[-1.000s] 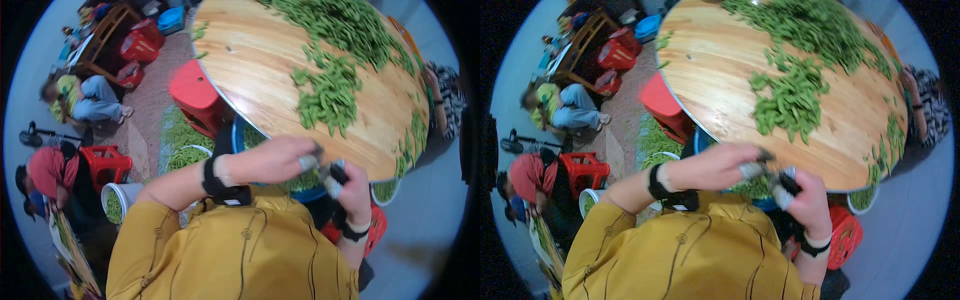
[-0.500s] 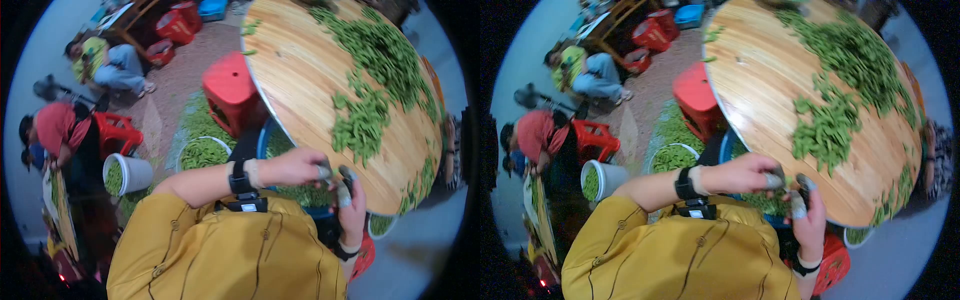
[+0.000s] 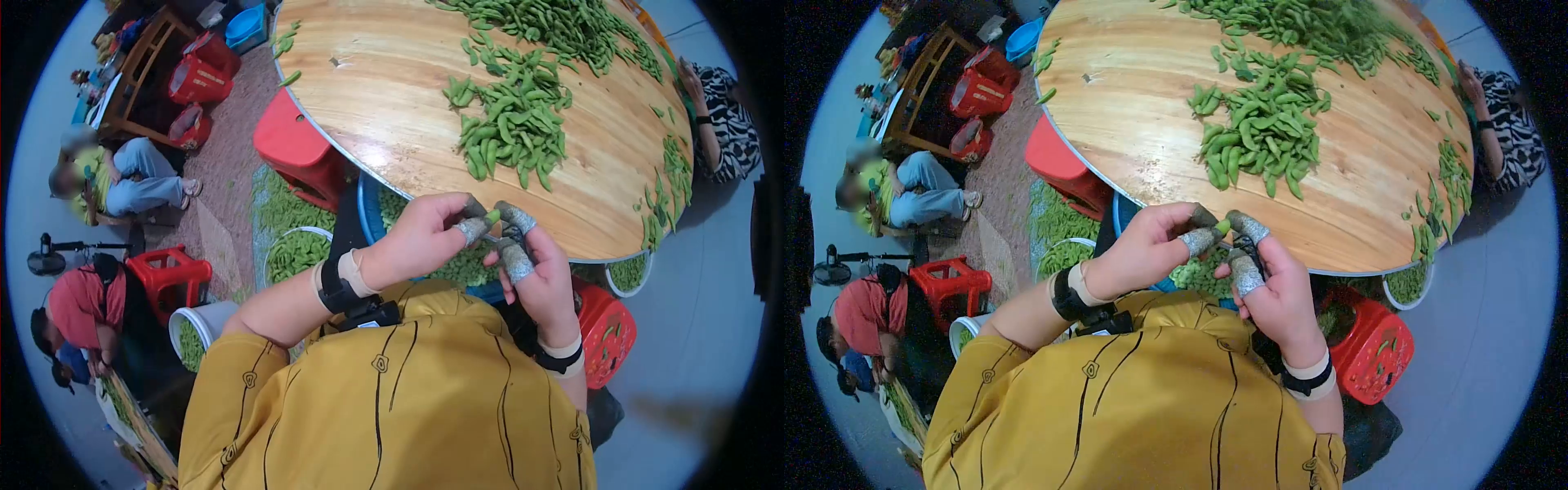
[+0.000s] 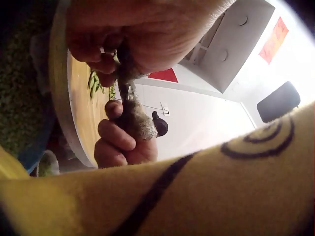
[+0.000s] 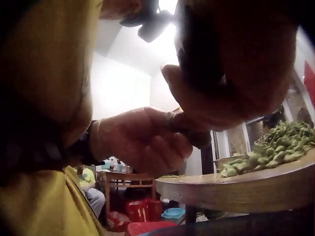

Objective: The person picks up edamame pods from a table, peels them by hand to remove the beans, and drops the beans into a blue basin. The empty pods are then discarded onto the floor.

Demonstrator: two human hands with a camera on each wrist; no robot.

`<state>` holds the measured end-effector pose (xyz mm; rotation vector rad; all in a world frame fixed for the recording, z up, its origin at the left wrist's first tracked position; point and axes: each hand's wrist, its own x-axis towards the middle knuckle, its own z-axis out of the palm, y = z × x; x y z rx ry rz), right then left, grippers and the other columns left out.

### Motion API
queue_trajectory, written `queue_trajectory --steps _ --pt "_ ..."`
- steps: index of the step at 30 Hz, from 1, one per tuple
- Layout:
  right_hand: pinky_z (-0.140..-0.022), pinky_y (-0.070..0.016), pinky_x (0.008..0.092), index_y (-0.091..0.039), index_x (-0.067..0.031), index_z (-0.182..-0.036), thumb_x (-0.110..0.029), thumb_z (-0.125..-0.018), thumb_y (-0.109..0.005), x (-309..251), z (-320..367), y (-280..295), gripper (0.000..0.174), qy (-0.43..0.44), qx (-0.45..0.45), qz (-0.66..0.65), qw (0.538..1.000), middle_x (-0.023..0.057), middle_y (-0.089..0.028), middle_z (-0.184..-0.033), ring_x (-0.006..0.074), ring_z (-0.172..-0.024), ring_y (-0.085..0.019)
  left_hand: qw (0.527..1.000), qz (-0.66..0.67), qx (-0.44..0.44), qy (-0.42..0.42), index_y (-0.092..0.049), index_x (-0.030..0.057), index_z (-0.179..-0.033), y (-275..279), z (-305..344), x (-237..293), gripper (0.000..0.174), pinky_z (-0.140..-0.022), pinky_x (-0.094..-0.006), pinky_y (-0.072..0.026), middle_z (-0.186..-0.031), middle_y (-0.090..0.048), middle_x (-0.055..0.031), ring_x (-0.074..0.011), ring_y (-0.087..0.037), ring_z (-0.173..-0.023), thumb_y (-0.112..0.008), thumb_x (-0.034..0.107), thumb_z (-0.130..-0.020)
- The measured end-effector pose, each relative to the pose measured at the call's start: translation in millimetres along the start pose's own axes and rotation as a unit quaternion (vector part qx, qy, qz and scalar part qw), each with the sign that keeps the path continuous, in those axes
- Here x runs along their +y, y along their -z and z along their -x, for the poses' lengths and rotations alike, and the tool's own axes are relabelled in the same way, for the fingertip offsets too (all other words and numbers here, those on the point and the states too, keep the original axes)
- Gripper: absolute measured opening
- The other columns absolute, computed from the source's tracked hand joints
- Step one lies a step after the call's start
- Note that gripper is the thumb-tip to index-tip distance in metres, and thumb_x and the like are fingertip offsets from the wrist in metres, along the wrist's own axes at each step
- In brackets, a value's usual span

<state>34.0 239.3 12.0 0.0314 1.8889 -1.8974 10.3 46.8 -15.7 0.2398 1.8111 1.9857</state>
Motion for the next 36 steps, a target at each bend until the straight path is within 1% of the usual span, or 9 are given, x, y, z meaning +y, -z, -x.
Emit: queue_trajectory --steps 4,14,16,20,29,32,34,35,36 --pt "-0.044 -0.0373 0.0172 -0.045 -0.0048 -0.131 -0.002 -0.09 -0.044 6 -2 5 0.041 -0.011 -0.014 -0.041 0.999 0.0044 -0.061 -0.081 0.0033 -0.048 -0.044 0.993 -0.107 -0.014 -0.051 -0.059 -0.0034 -0.103 -4 2 3 0.016 -0.076 -0.0237 -0.0469 -0.091 -0.062 -0.0033 -0.0066 -0.055 -0.086 -0.052 -0.001 -0.089" --pt "-0.044 -0.036 0.017 -0.046 -0.0046 -0.131 -0.001 -0.088 -0.043 6 0 8 0.044 -0.007 -0.007 -0.058 0.998 0.0024 -0.061 -0.08 0.0023 -0.049 -0.042 0.992 -0.121 -0.031 -0.031 -0.06 -0.0043 -0.103 -8 -3 0 0.018 -0.074 -0.0228 -0.047 -0.09 -0.062 -0.0033 -0.0064 -0.055 -0.084 -0.052 -0.002 -0.087" --pt "-0.044 -0.0357 0.0168 -0.046 -0.0045 -0.131 -0.001 -0.087 -0.043 7 -1 8 0.044 -0.015 -0.02 -0.065 0.998 0.0029 -0.061 -0.081 0.0021 -0.049 -0.042 0.991 -0.114 -0.018 -0.073 -0.06 -0.004 -0.103 -11 -3 1 0.019 -0.075 -0.0238 -0.0474 -0.091 -0.063 -0.0038 -0.0072 -0.056 -0.084 -0.051 -0.003 -0.087" --pt "-0.044 -0.0357 0.0166 -0.047 -0.0043 -0.13 -0.001 -0.085 -0.042 4 1 11 0.046 -0.026 -0.006 -0.069 0.997 0.0023 -0.061 -0.081 0.0021 -0.05 -0.043 0.992 -0.118 0.008 -0.049 -0.061 -0.0036 -0.102 -9 -7 -1 0.019 -0.075 -0.0246 -0.0476 -0.089 -0.065 -0.0051 -0.008 -0.056 -0.083 -0.051 -0.003 -0.086" --pt "-0.043 -0.0351 0.0165 -0.049 -0.0048 -0.128 0.0 -0.085 -0.04 13 -4 17 0.044 -0.016 -0.014 -0.087 0.996 0.0018 -0.061 -0.08 0.0022 -0.049 -0.043 0.951 -0.296 -0.009 -0.086 -0.062 -0.0019 -0.099 -5 -11 -1 0.015 -0.067 -0.0259 -0.0478 -0.082 -0.065 -0.0063 -0.0112 -0.058 -0.074 -0.055 0.002 -0.086" --pt "-0.042 -0.0347 0.0169 -0.052 -0.0057 -0.125 -0.001 -0.088 -0.041 12 -4 19 0.04 -0.034 -0.021 -0.095 0.995 0.0007 -0.059 -0.076 0.0026 -0.048 -0.042 0.966 -0.234 -0.028 -0.103 -0.062 -0.0006 -0.099 -1 -15 -9 0.014 -0.06 -0.0236 -0.0465 -0.079 -0.064 -0.0048 -0.0104 -0.056 -0.066 -0.057 0.005 -0.087" --pt "-0.041 -0.0343 0.0174 -0.053 -0.0064 -0.124 -0.002 -0.09 -0.044 9 -2 20 0.036 -0.067 -0.035 -0.164 0.984 -0.0003 -0.058 -0.073 0.0029 -0.047 -0.041 0.991 0.029 -0.085 0.102 -0.062 0.0021 -0.099 0 -14 -2 0.012 -0.055 -0.0203 -0.044 -0.077 -0.063 -0.0032 -0.0064 -0.053 -0.06 -0.058 0.007 -0.088" --pt "-0.041 -0.0343 0.0174 -0.053 -0.0064 -0.124 -0.002 -0.09 -0.044 8 -1 21 0.036 -0.068 -0.034 -0.165 0.983 -0.0003 -0.058 -0.073 0.0029 -0.047 -0.041 0.99 0.029 -0.086 0.104 -0.062 0.0021 -0.099 1 -14 -4 0.012 -0.055 -0.0203 -0.044 -0.077 -0.063 -0.0032 -0.0064 -0.053 -0.06 -0.058 0.007 -0.088" --pt "-0.041 -0.0342 0.0175 -0.054 -0.0064 -0.124 -0.003 -0.09 -0.045 7 0 21 0.035 -0.088 -0.053 -0.218 0.971 -0.0006 -0.057 -0.073 0.0031 -0.046 -0.041 0.976 0.124 -0.111 0.137 -0.061 0.0033 -0.099 3 -13 -7 0.012 -0.053 -0.019 -0.0431 -0.076 -0.063 -0.0027 -0.0048 -0.052 -0.059 -0.058 0.008 -0.089"
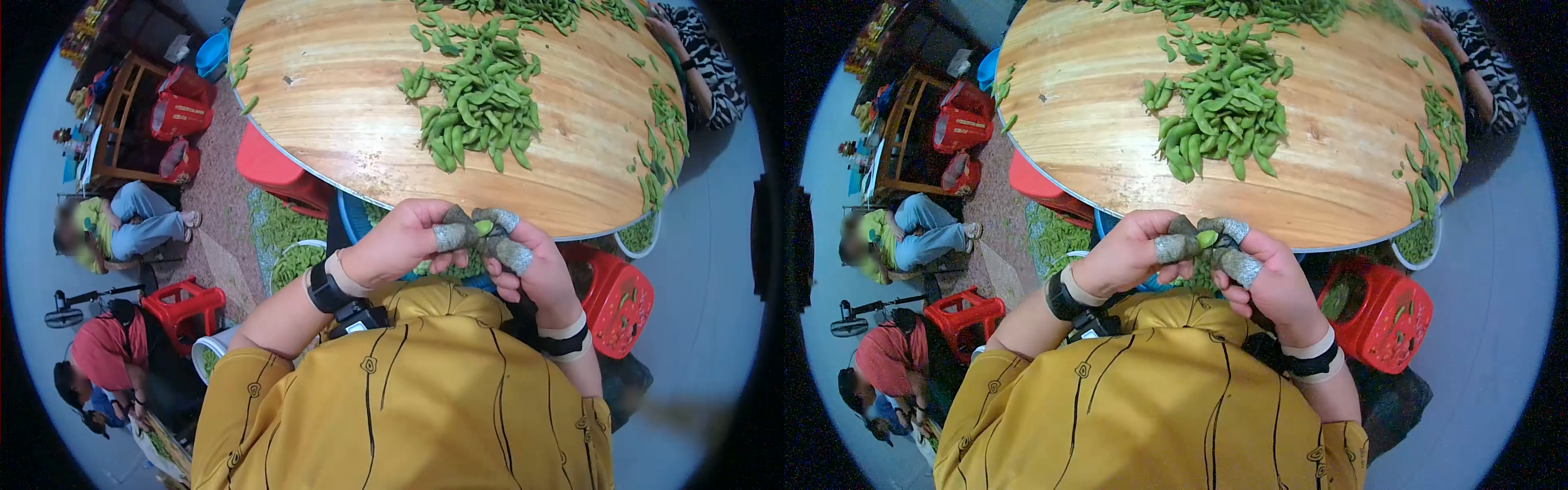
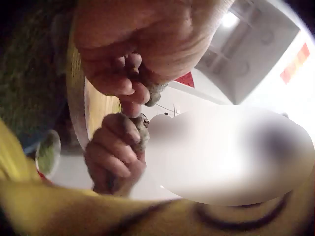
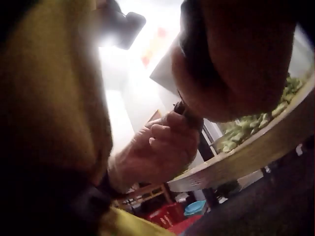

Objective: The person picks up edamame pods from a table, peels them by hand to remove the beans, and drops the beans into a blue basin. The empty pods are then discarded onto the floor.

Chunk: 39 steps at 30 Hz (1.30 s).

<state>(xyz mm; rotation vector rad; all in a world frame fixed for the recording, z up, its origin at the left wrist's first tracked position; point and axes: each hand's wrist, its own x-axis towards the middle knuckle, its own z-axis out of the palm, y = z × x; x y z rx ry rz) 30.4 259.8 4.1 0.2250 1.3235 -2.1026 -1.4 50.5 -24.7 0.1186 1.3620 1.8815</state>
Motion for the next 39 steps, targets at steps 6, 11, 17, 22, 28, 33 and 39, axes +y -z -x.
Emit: queue_trajectory --steps 6,11,17,22,28,33,39 --pt "-0.042 -0.0361 0.0177 -0.054 -0.0058 -0.123 -0.002 -0.087 -0.045 5 1 -1 0.038 0.016 0.02 0.073 0.997 -0.0011 -0.056 -0.072 0.0032 -0.047 -0.042 0.973 -0.221 0.023 -0.061 -0.058 0.0017 -0.094 -4 -1 5 0.016 -0.051 -0.0228 -0.0423 -0.074 -0.063 -0.0032 -0.0071 -0.054 -0.058 -0.065 0.013 -0.086" --pt "-0.043 -0.0375 0.0178 -0.053 -0.0052 -0.123 -0.002 -0.086 -0.046 9 1 -3 0.038 0.044 0.045 0.133 0.989 -0.0016 -0.056 -0.072 0.0025 -0.049 -0.044 0.707 -0.645 0.086 -0.278 -0.057 0.0 -0.093 -6 -3 3 0.025 -0.052 -0.0273 -0.0426 -0.074 -0.063 -0.0027 -0.0096 -0.053 -0.058 -0.071 0.017 -0.08" --pt "-0.043 -0.0375 0.0171 -0.054 -0.0047 -0.121 -0.003 -0.087 -0.045 24 3 8 0.035 0.063 0.031 0.11 0.991 -0.0015 -0.057 -0.075 0.0015 -0.051 -0.044 0.997 -0.055 0.026 0.042 -0.057 -0.001 -0.095 -8 2 2 0.022 -0.052 -0.0216 -0.041 -0.077 -0.06 -0.0031 -0.007 -0.049 -0.058 -0.043 0.016 -0.097" --pt "-0.061 -0.0483 0.022 -0.056 -0.0009 -0.114 -0.004 -0.086 -0.054 17 2 8 0.028 0.115 0.064 0.231 0.964 0.0001 -0.062 -0.085 0.0077 -0.067 -0.057 0.981 -0.189 0.009 0.032 -0.057 0.0006 -0.098 -13 4 0 0.016 -0.056 -0.0223 -0.0427 -0.078 -0.06 -0.0023 -0.0084 -0.05 -0.061 -0.045 0.01 -0.095" --pt "-0.066 -0.0488 0.0329 -0.059 -0.0002 -0.094 -0.007 -0.074 -0.066 21 -6 6 0.023 0.216 0.109 0.486 0.839 0.0147 -0.062 -0.081 0.0227 -0.071 -0.062 0.942 -0.317 -0.044 -0.098 -0.057 0.001 -0.103 -13 9 -6 0.016 -0.065 -0.0235 -0.045 -0.086 -0.061 -0.0015 -0.01 -0.054 -0.074 -0.049 0.004 -0.09" --pt "-0.061 -0.0471 0.0421 -0.056 -0.0009 -0.084 -0.007 -0.067 -0.065 25 -3 3 0.02 0.282 0.179 0.56 0.758 0.0184 -0.056 -0.075 0.0383 -0.072 -0.056 0.971 -0.224 0.067 0.054 -0.06 0.0019 -0.099 -5 20 -6 0.015 -0.058 -0.0212 -0.045 -0.079 -0.062 0.0002 -0.0052 -0.053 -0.064 -0.05 0.01 -0.091" --pt "-0.064 -0.0476 0.0425 -0.053 0.0007 -0.085 -0.006 -0.068 -0.064 17 7 -11 0.021 0.31 0.113 0.608 0.722 0.0194 -0.055 -0.079 0.0378 -0.074 -0.057 0.872 -0.463 0.133 -0.084 -0.06 -0.002 -0.082 -4 25 -15 0.012 -0.054 -0.032 -0.0466 -0.066 -0.061 -0.0134 -0.0195 -0.057 -0.053 -0.056 0.009 -0.085"
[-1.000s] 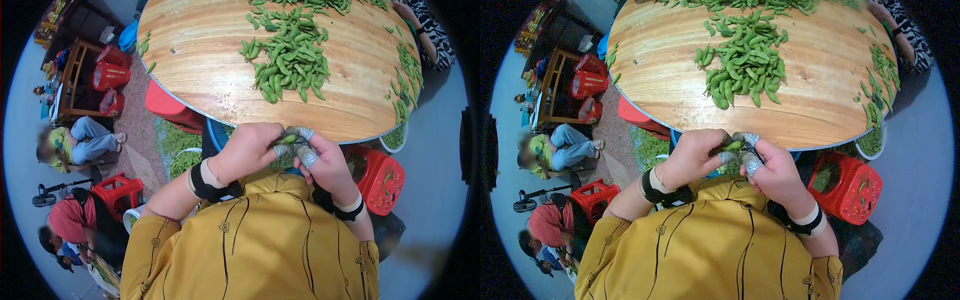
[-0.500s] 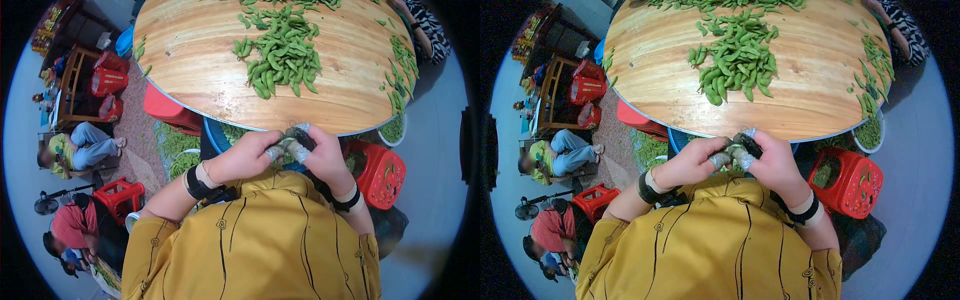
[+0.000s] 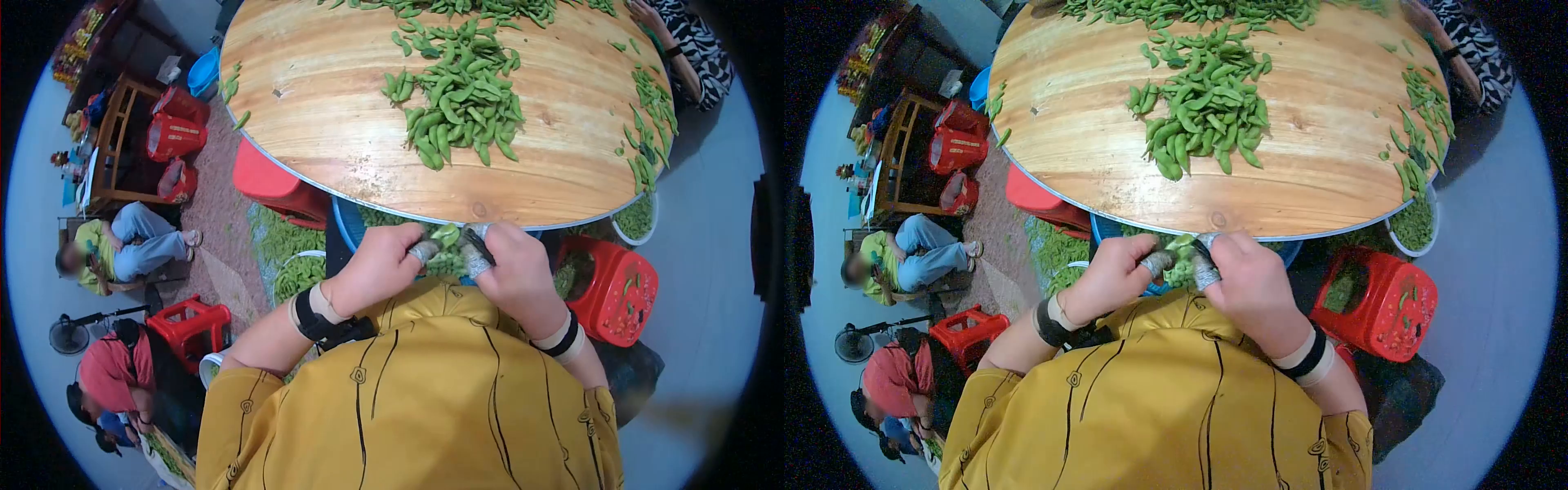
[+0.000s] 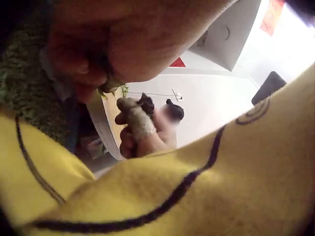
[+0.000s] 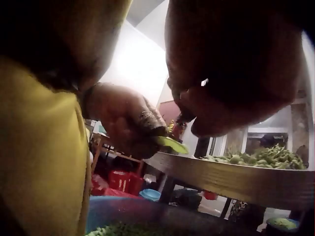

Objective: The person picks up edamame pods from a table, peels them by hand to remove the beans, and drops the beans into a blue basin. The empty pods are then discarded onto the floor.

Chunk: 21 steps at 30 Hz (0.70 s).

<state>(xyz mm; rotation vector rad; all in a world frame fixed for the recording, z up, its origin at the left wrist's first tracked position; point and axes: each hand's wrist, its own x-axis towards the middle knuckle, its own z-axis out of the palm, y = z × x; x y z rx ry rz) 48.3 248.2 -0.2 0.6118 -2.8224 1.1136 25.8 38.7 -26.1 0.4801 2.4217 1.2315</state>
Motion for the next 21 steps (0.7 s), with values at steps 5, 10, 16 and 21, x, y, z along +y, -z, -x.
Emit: queue_trajectory --steps 5,10,16,21 --pt "-0.054 -0.0468 0.0356 -0.055 -0.0012 -0.084 -0.011 -0.078 -0.064 1 0 -10 0.015 -0.01 0.033 -0.07 0.997 0.0127 -0.057 -0.069 0.029 -0.06 -0.058 0.987 -0.049 0.018 -0.152 -0.057 0.0021 -0.08 7 1 24 0.007 -0.054 -0.0379 -0.0463 -0.066 -0.054 -0.0186 -0.0391 -0.054 -0.062 -0.058 0.004 -0.073" --pt "-0.044 -0.0393 0.0196 -0.061 -0.003 -0.092 -0.018 -0.083 -0.067 4 -6 13 0.018 -0.336 -0.177 -0.538 0.752 -0.0032 -0.056 -0.065 0.0031 -0.048 -0.047 0.973 0.142 -0.114 -0.14 -0.058 0.0029 -0.087 15 -6 38 0.01 -0.057 -0.0373 -0.0477 -0.069 -0.057 -0.0182 -0.0368 -0.058 -0.064 -0.058 0.006 -0.078" --pt "-0.052 -0.0422 0.029 -0.063 -0.0028 -0.094 -0.018 -0.083 -0.065 14 -8 12 0.019 -0.139 -0.147 -0.252 0.946 0.0076 -0.061 -0.069 0.0189 -0.054 -0.055 0.983 -0.113 -0.097 -0.105 -0.058 0.0016 -0.078 50 16 -8 0.019 -0.056 -0.04 -0.0488 -0.07 -0.061 -0.0194 -0.0363 -0.06 -0.06 -0.062 0.02 -0.08" --pt "-0.062 -0.044 0.0442 -0.058 -0.0011 -0.087 -0.017 -0.077 -0.067 21 -51 12 0.021 -0.114 0.053 0.008 0.992 0.0198 -0.057 -0.073 0.0369 -0.069 -0.057 0.914 -0.372 -0.139 0.084 -0.061 0.0013 -0.073 66 60 -50 0.031 -0.061 -0.0451 -0.0493 -0.069 -0.061 -0.0194 -0.0375 -0.061 -0.067 -0.065 0.032 -0.078"
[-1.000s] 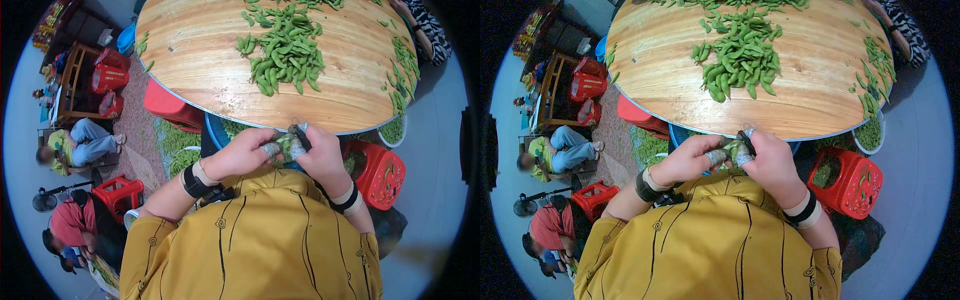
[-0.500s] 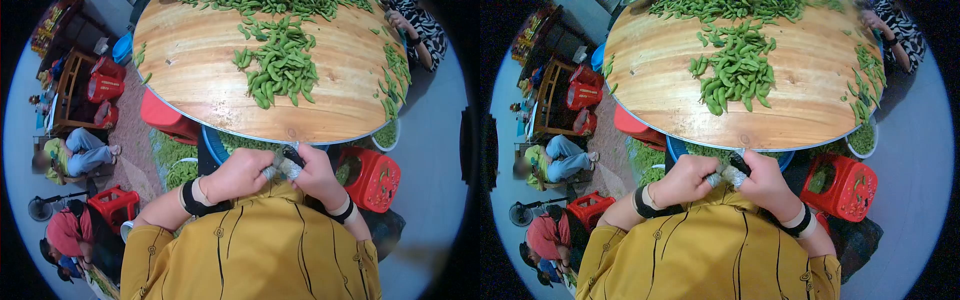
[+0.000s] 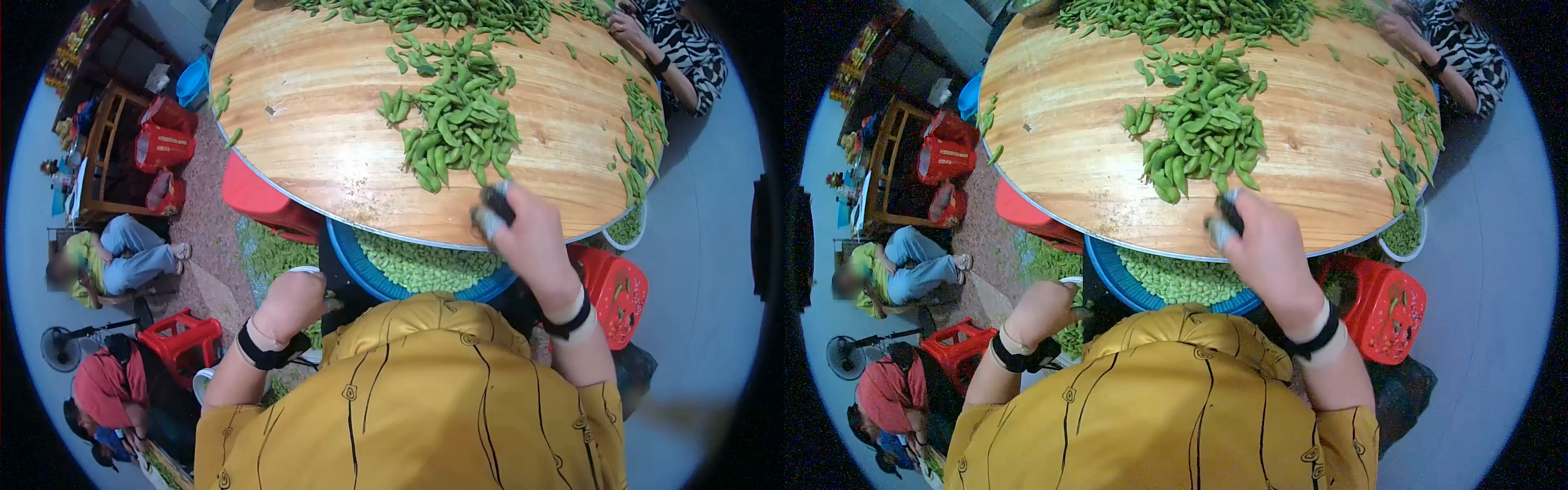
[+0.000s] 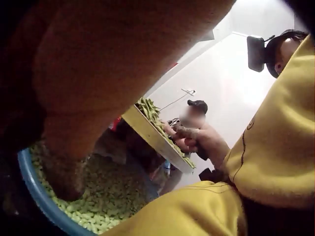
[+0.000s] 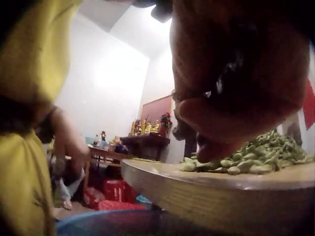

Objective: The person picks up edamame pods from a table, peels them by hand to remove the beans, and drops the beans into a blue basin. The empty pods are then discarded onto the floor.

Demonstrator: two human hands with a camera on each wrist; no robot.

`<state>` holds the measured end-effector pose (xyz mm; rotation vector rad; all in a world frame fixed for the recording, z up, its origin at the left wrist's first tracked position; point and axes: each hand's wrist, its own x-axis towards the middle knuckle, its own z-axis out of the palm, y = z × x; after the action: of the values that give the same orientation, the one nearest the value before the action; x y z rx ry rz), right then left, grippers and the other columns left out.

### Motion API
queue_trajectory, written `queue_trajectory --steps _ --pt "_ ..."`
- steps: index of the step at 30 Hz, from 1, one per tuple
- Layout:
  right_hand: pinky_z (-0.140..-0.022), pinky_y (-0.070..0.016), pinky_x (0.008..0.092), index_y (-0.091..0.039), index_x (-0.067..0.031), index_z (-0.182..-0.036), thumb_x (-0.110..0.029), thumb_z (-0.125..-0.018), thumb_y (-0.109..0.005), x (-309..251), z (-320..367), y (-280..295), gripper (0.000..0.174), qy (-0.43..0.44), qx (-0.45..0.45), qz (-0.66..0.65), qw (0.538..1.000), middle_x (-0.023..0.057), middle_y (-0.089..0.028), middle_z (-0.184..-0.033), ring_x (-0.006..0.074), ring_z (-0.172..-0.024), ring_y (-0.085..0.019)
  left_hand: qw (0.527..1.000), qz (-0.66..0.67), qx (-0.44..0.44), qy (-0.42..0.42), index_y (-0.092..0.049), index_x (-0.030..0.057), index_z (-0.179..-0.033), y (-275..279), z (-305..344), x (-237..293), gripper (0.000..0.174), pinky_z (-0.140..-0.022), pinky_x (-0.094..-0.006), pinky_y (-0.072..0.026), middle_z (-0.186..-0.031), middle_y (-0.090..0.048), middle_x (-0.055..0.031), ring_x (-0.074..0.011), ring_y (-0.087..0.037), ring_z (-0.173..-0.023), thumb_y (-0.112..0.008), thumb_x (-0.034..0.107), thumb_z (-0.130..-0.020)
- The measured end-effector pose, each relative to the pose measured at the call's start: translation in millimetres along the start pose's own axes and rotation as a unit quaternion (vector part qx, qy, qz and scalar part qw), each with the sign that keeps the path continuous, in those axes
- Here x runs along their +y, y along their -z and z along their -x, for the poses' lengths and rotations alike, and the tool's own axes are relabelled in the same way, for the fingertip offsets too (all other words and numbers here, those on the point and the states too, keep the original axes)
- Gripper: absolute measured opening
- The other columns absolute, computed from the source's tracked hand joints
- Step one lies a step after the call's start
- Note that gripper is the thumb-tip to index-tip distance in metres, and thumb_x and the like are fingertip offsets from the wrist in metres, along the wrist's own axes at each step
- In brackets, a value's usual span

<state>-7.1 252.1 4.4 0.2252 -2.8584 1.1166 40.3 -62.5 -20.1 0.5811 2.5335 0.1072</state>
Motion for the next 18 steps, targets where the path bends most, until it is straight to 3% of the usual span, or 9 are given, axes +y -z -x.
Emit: queue_trajectory --steps 2,4,7,9,10,12,13,16,18 --pt "-0.062 -0.0443 0.0444 -0.057 -0.0006 -0.086 -0.016 -0.077 -0.067 15 -22 -15 0.021 0.019 0.038 0.062 0.997 0.0203 -0.058 -0.074 0.0372 -0.069 -0.057 0.999 0.024 0.031 -0.018 -0.057 -0.0004 -0.08 1 2 -5 0.04 -0.059 -0.0456 -0.0482 -0.071 -0.062 -0.0197 -0.0386 -0.061 -0.067 -0.067 0.038 -0.077" --pt "-0.062 -0.0446 0.0445 -0.055 -0.0001 -0.085 -0.016 -0.077 -0.067 18 -24 -19 0.021 0.033 0.075 0.126 0.989 0.0207 -0.058 -0.076 0.0375 -0.07 -0.058 0.999 0.036 0.021 -0.021 -0.058 -0.0009 -0.085 20 -6 11 0.034 -0.062 -0.044 -0.0486 -0.078 -0.063 -0.0205 -0.0374 -0.062 -0.072 -0.066 0.031 -0.08" --pt "-0.065 -0.0476 0.0414 -0.058 0.0007 -0.086 -0.012 -0.076 -0.066 14 -20 -10 0.018 0.03 0.052 0.134 0.989 0.0221 -0.059 -0.077 0.0385 -0.072 -0.058 0.96 0.199 0.138 -0.14 -0.059 -0.0009 -0.095 38 -30 31 0.023 -0.065 -0.0423 -0.0487 -0.083 -0.062 -0.02 -0.0362 -0.061 -0.077 -0.062 0.019 -0.084" --pt "-0.067 -0.0493 0.0333 -0.061 0.002 -0.091 -0.007 -0.076 -0.065 9 -10 2 0.018 -0.053 0.02 -0.019 0.998 0.0156 -0.063 -0.08 0.0277 -0.071 -0.061 0.901 0.299 0.218 -0.228 -0.058 -0.0002 -0.105 48 -49 48 0.023 -0.069 -0.0398 -0.0487 -0.086 -0.062 -0.0189 -0.0354 -0.061 -0.081 -0.058 0.01 -0.085" --pt "-0.067 -0.0493 0.0333 -0.061 0.002 -0.091 -0.007 -0.076 -0.065 9 -5 7 0.018 -0.054 0.018 -0.017 0.998 0.0156 -0.063 -0.08 0.0277 -0.071 -0.061 0.9 0.301 0.218 -0.228 -0.058 -0.0002 -0.105 53 -59 59 0.023 -0.069 -0.0398 -0.0487 -0.086 -0.062 -0.0189 -0.0354 -0.061 -0.081 -0.058 0.01 -0.085" --pt "-0.067 -0.0477 0.0263 -0.063 0.0012 -0.097 -0.005 -0.077 -0.065 9 5 17 0.021 -0.163 -0.056 -0.285 0.943 0.0051 -0.065 -0.081 0.012 -0.072 -0.058 0.844 0.352 0.31 -0.26 -0.059 0.0 -0.106 63 -77 80 0.023 -0.07 -0.0378 -0.0489 -0.086 -0.062 -0.0174 -0.0342 -0.062 -0.08 -0.056 0.01 -0.085" --pt "-0.067 -0.0461 0.0234 -0.063 0.0004 -0.098 -0.006 -0.078 -0.067 5 8 25 0.021 -0.152 -0.091 -0.3 0.937 -0.0009 -0.063 -0.082 0.0046 -0.075 -0.053 0.843 0.355 0.308 -0.262 -0.059 0.0 -0.106 68 -84 88 0.023 -0.07 -0.0378 -0.0489 -0.086 -0.062 -0.0174 -0.0342 -0.062 -0.08 -0.056 0.01 -0.085" --pt "-0.07 -0.0462 0.0234 -0.063 -0.0003 -0.097 -0.006 -0.078 -0.068 -7 17 42 0.021 -0.076 -0.156 -0.236 0.956 0.0006 -0.063 -0.082 0.0057 -0.075 -0.054 0.853 0.325 0.28 -0.296 -0.06 -0.0003 -0.101 75 -95 97 0.018 -0.071 -0.0329 -0.0488 -0.083 -0.063 -0.0145 -0.0282 -0.063 -0.077 -0.055 0.01 -0.086" --pt "-0.07 -0.0458 0.0224 -0.063 -0.0002 -0.096 -0.006 -0.078 -0.068 -7 21 42 0.02 -0.08 -0.16 -0.249 0.952 -0.0004 -0.062 -0.081 0.0057 -0.074 -0.054 0.876 0.378 -0.008 -0.299 -0.06 -0.0011 -0.096 76 -99 92 0.016 -0.068 -0.0304 -0.0478 -0.075 -0.062 -0.0086 -0.0197 -0.059 -0.067 -0.055 0.011 -0.087"
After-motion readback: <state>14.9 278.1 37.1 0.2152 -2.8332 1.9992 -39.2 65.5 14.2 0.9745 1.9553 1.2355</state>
